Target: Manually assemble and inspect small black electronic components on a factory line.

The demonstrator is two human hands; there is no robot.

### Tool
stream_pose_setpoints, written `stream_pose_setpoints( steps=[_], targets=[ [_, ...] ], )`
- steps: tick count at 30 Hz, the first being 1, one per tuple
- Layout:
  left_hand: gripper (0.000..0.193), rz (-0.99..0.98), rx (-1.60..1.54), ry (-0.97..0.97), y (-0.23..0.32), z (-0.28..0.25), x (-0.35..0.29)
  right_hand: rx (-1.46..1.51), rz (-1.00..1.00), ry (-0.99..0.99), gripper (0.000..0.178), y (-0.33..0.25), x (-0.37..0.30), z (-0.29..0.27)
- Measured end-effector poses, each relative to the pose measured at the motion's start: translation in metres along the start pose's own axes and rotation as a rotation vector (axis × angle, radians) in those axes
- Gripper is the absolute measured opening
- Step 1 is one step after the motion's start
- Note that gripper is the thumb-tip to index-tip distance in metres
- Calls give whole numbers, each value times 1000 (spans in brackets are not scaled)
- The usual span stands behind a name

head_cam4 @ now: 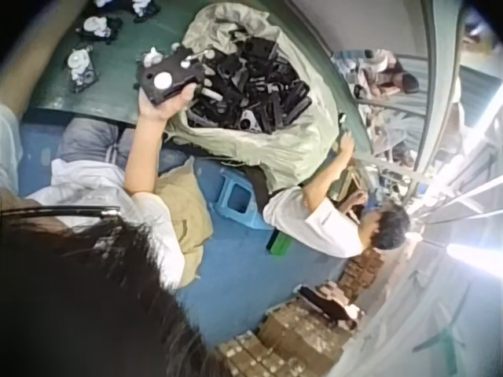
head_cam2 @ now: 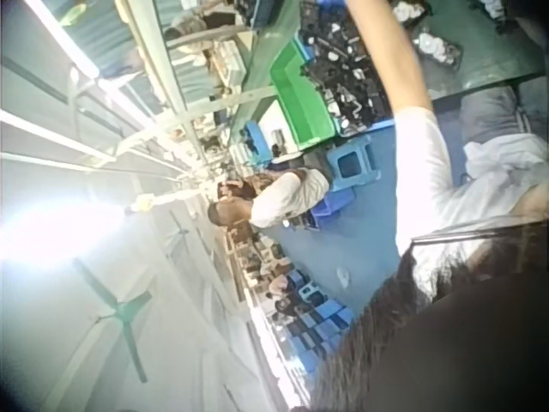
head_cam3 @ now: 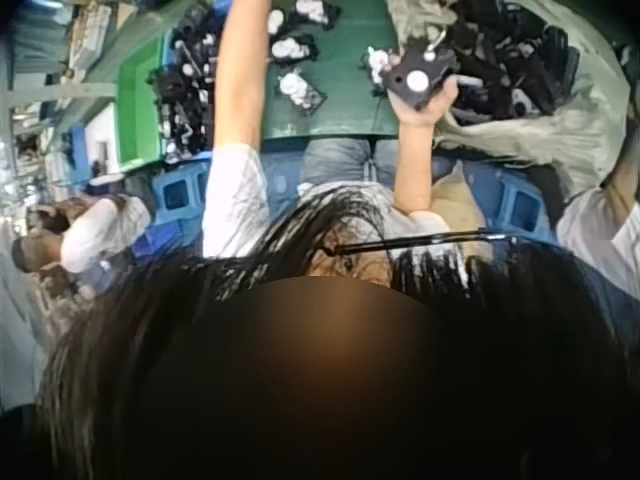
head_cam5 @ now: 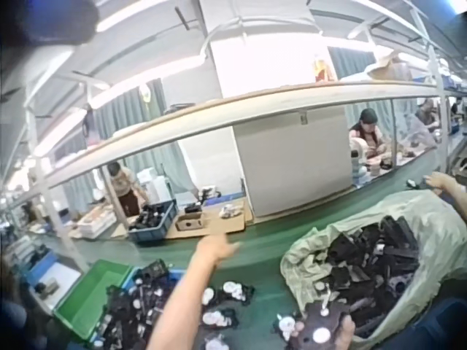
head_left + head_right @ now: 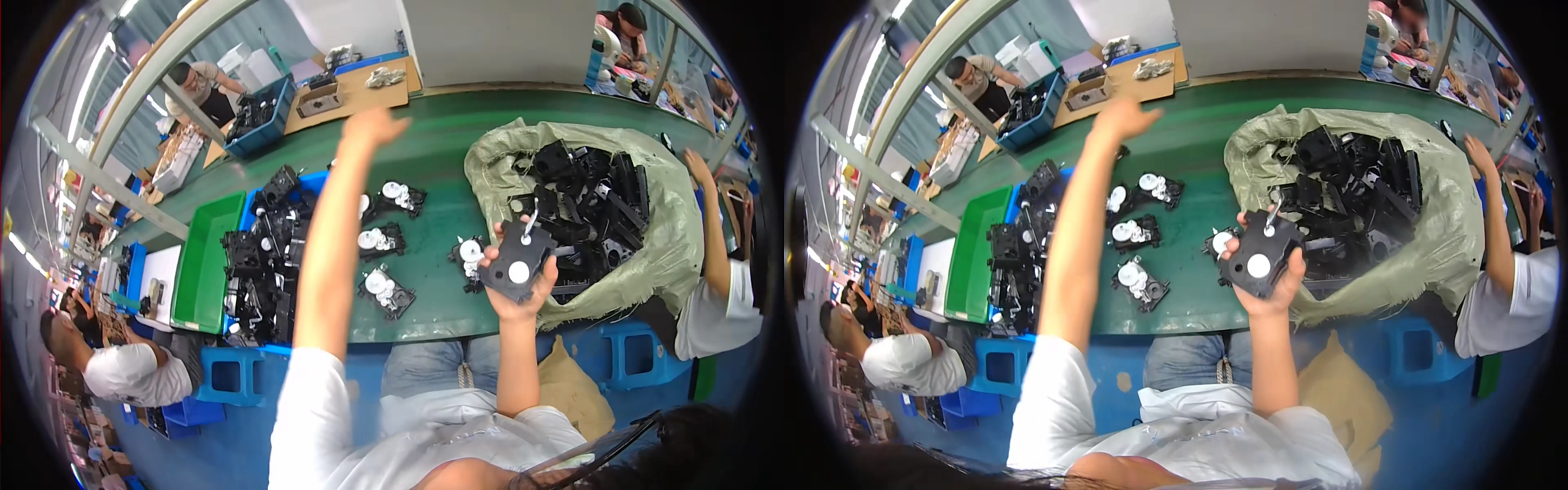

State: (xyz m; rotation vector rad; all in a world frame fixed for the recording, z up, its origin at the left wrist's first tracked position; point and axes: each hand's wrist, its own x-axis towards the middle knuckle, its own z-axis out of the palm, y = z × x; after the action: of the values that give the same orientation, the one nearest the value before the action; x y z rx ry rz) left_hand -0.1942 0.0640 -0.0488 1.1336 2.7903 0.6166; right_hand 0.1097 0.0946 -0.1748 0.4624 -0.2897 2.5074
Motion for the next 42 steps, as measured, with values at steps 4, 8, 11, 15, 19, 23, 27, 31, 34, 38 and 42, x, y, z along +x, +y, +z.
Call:
stream_pose_setpoints(
  steps=[4,8,11,15,19,23,27,31,34,38,42],
  targets=[
    [62,-413,543,-425,-187,-4,89,24,-29,8,83,-6,-6,16],
    [78,-459,526,-391,-181,34,102,-215,-184,-5,81,-45,-22,20],
    [86,-363,597,-313,-190,23,100,-282,-255,1,83,-50,-26,32],
    [79,39,483,-149,-118,7,92,-362,-292,1,83,-48,-15,34],
    [73,78,404,-211,17,32,36,-386,-338,26,81,-41,-5,30],
    [73,184,546,-370,61,78,-14,-357,-316,116,76,-28,3,22],
    [68,150,511,-387,60,81,-34,-388,-334,178,67,-20,3,19],
    [63,207,418,-158,80,43,-79,-456,-374,234,63,-22,1,11],
    [65,385,-461,-279,100,6,-144,-508,-359,253,62,-19,2,11],
    [78,602,-484,-266,111,0,-217,-587,-375,300,59,-2,17,38],
    [78,567,-360,74,105,44,-241,-851,-311,357,56,6,13,40]
  ],
)
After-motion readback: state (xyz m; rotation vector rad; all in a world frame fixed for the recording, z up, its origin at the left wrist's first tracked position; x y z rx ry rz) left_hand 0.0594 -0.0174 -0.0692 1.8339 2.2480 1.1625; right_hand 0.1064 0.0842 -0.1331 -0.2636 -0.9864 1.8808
